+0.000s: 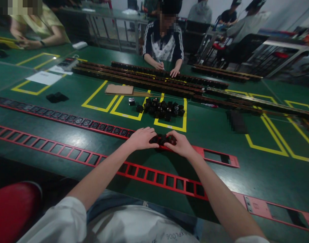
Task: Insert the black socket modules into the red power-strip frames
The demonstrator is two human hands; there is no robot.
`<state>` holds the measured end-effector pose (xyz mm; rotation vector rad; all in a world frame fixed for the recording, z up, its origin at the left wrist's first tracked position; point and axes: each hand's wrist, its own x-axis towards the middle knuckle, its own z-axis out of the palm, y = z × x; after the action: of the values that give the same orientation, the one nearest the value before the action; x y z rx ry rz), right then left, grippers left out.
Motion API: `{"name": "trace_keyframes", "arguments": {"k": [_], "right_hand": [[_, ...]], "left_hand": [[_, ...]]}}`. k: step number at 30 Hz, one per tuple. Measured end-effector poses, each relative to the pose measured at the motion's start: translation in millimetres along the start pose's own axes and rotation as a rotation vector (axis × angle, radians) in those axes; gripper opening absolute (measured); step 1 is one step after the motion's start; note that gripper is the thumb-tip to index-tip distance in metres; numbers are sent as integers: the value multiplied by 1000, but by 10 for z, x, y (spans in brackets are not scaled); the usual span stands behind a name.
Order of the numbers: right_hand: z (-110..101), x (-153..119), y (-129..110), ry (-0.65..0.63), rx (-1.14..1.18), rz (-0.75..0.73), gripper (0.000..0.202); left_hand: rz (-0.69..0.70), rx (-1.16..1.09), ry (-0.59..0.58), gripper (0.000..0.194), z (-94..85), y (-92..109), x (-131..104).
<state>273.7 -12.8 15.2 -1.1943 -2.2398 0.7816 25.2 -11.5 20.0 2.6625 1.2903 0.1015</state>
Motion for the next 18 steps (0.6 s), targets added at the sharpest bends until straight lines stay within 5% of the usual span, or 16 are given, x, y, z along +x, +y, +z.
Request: {"name": "trace_keyframes", "arguments": {"k": [18], "right_hand": [[-22, 7, -99, -65, -141, -76, 21]], "left_hand": [[3, 7, 10, 49, 4, 3, -5]]}}
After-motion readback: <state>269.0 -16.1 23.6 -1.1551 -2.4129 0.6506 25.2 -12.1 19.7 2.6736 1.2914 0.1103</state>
